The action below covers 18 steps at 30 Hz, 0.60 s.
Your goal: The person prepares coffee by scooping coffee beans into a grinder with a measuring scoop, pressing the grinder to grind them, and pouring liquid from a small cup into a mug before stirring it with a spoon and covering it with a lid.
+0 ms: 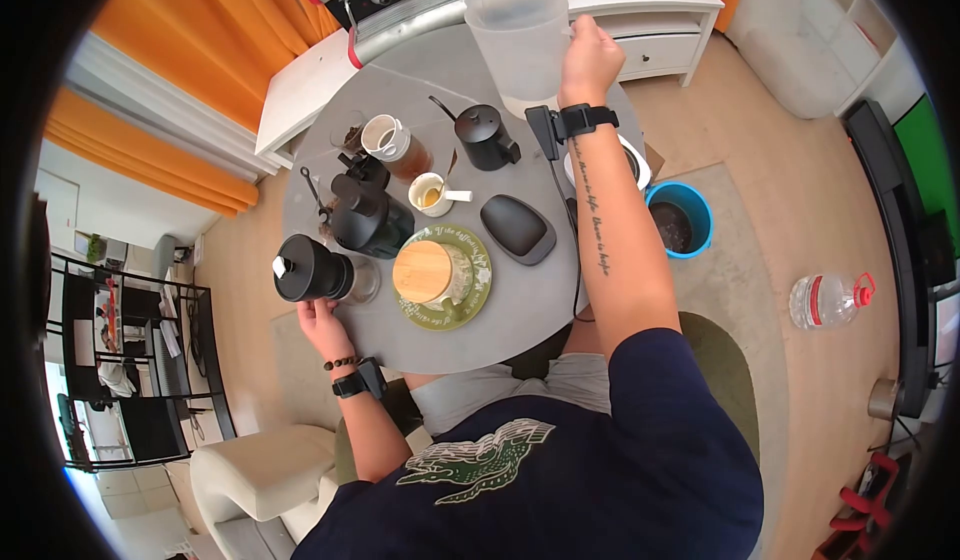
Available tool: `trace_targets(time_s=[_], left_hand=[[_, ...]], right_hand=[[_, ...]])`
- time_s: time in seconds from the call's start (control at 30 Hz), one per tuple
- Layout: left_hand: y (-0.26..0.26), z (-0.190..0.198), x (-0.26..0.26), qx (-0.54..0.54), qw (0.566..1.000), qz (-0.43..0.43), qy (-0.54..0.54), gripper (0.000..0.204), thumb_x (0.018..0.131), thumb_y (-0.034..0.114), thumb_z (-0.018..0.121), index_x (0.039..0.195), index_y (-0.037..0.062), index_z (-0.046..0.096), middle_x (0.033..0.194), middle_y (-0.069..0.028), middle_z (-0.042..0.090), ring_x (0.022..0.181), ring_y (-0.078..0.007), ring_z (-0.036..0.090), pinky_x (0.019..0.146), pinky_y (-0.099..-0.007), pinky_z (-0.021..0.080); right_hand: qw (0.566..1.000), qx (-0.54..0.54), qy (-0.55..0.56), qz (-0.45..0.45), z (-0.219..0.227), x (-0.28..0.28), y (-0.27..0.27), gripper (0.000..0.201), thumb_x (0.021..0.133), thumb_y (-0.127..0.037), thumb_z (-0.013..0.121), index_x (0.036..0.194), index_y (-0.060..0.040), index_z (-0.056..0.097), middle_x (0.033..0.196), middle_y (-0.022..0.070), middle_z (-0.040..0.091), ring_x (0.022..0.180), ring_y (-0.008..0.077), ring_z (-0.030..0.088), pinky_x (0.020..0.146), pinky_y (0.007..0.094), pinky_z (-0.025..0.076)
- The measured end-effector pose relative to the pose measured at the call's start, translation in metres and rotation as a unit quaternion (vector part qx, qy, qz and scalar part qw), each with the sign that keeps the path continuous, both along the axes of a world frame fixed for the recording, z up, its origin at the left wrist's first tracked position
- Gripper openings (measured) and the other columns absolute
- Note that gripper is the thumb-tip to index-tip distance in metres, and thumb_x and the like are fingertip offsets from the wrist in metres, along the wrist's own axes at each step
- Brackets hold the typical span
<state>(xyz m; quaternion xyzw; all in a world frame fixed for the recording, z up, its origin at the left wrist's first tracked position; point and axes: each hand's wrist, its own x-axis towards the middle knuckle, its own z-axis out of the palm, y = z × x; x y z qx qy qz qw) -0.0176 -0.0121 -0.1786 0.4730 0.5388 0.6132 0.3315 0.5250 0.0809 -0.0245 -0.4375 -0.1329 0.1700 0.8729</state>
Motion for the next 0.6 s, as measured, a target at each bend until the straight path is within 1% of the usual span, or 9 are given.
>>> trace_targets(time_s=[0.03, 0.13, 0.23, 0.27, 0.4, 0.47, 0.5, 0.57, 0.6], left_hand=[[-0.003, 0.004, -0.001, 0.003, 1.0, 0.004, 0.0, 0.014, 0.114, 0.007, 0.062, 0.124, 0.0028, 0.071, 0.104, -0.0001, 0.073, 0.086, -0.0091, 0.062, 0.081, -0.0277, 0.051], [-0.002, -0.001, -0.003, -0.001, 1.0, 0.004, -0.011, 0.016, 0.115, 0.009, 0.065, 0.127, 0.0013, 0.072, 0.108, -0.001, 0.076, 0.092, -0.0097, 0.064, 0.084, -0.0284, 0.052], [0.0, -0.001, -0.002, 0.005, 1.0, 0.001, -0.015, 0.016, 0.114, 0.006, 0.063, 0.127, 0.0021, 0.071, 0.107, -0.0008, 0.074, 0.088, -0.0096, 0.064, 0.083, -0.0277, 0.052], [-0.005, 0.006, -0.003, 0.013, 1.0, 0.001, -0.02, 0.016, 0.114, 0.006, 0.063, 0.127, 0.0021, 0.071, 0.107, -0.0008, 0.074, 0.088, -0.0096, 0.064, 0.083, -0.0277, 0.052], [-0.004, 0.011, 0.003, 0.011, 1.0, 0.002, -0.021, 0.015, 0.114, 0.007, 0.063, 0.126, 0.0022, 0.071, 0.107, -0.0006, 0.074, 0.088, -0.0094, 0.063, 0.083, -0.0275, 0.052], [-0.003, 0.008, 0.002, 0.01, 1.0, 0.006, -0.02, 0.014, 0.114, 0.007, 0.063, 0.125, 0.0022, 0.071, 0.106, -0.0004, 0.074, 0.088, -0.0092, 0.063, 0.082, -0.0275, 0.052], [-0.008, 0.01, -0.004, 0.028, 0.999, -0.009, -0.036, 0.013, 0.115, 0.009, 0.065, 0.124, 0.0015, 0.071, 0.106, -0.0006, 0.074, 0.088, -0.0092, 0.062, 0.082, -0.0278, 0.051], [-0.007, 0.012, -0.008, 0.03, 0.998, -0.017, -0.045, 0.013, 0.116, 0.011, 0.067, 0.123, 0.0007, 0.071, 0.106, -0.0009, 0.075, 0.089, -0.0091, 0.061, 0.082, -0.0281, 0.05], [-0.003, 0.008, -0.006, 0.023, 0.999, -0.014, -0.037, 0.013, 0.116, 0.012, 0.068, 0.122, 0.0008, 0.071, 0.106, -0.0008, 0.075, 0.088, -0.0091, 0.061, 0.082, -0.028, 0.05]], right_hand=[[1.0, 0.005, 0.003, -0.001, 0.007, -0.003, -0.005, 0.028, 0.096, -0.015, 0.072, 0.073, -0.0114, 0.058, 0.069, -0.0086, 0.045, 0.061, 0.0053, 0.037, 0.057, 0.0293, 0.027], [1.0, -0.007, 0.004, -0.005, -0.005, -0.004, 0.005, 0.031, 0.095, -0.015, 0.072, 0.07, -0.0115, 0.055, 0.069, -0.008, 0.046, 0.062, 0.0062, 0.038, 0.058, 0.0304, 0.027], [1.0, -0.022, 0.0, -0.016, -0.014, 0.002, 0.008, 0.033, 0.095, -0.016, 0.072, 0.069, -0.0115, 0.053, 0.069, -0.0075, 0.046, 0.062, 0.007, 0.038, 0.059, 0.0316, 0.027], [1.0, -0.02, -0.002, -0.023, -0.002, -0.001, -0.002, 0.033, 0.095, -0.017, 0.072, 0.069, -0.0116, 0.052, 0.069, -0.0073, 0.046, 0.062, 0.0074, 0.037, 0.058, 0.0322, 0.027], [1.0, -0.025, -0.002, -0.001, -0.012, 0.005, 0.003, 0.035, 0.096, -0.017, 0.072, 0.068, -0.0125, 0.051, 0.068, -0.0068, 0.046, 0.062, 0.0074, 0.037, 0.058, 0.0324, 0.027], [1.0, -0.025, -0.007, 0.014, -0.017, 0.011, 0.002, 0.032, 0.096, -0.019, 0.072, 0.071, -0.0079, 0.055, 0.07, -0.007, 0.046, 0.065, 0.0086, 0.039, 0.06, 0.0336, 0.032], [1.0, -0.012, -0.014, 0.013, -0.004, 0.009, -0.013, 0.032, 0.096, -0.019, 0.072, 0.071, -0.0079, 0.055, 0.07, -0.007, 0.046, 0.065, 0.0086, 0.039, 0.06, 0.0336, 0.032], [0.999, -0.001, -0.02, 0.035, -0.002, 0.013, -0.012, 0.03, 0.099, -0.021, 0.07, 0.075, -0.0091, 0.056, 0.073, -0.0069, 0.048, 0.066, 0.008, 0.04, 0.061, 0.0328, 0.032], [0.999, -0.006, -0.017, 0.04, -0.015, 0.019, -0.007, 0.03, 0.099, -0.021, 0.07, 0.075, -0.0091, 0.056, 0.073, -0.0069, 0.048, 0.066, 0.008, 0.04, 0.061, 0.0328, 0.032]])
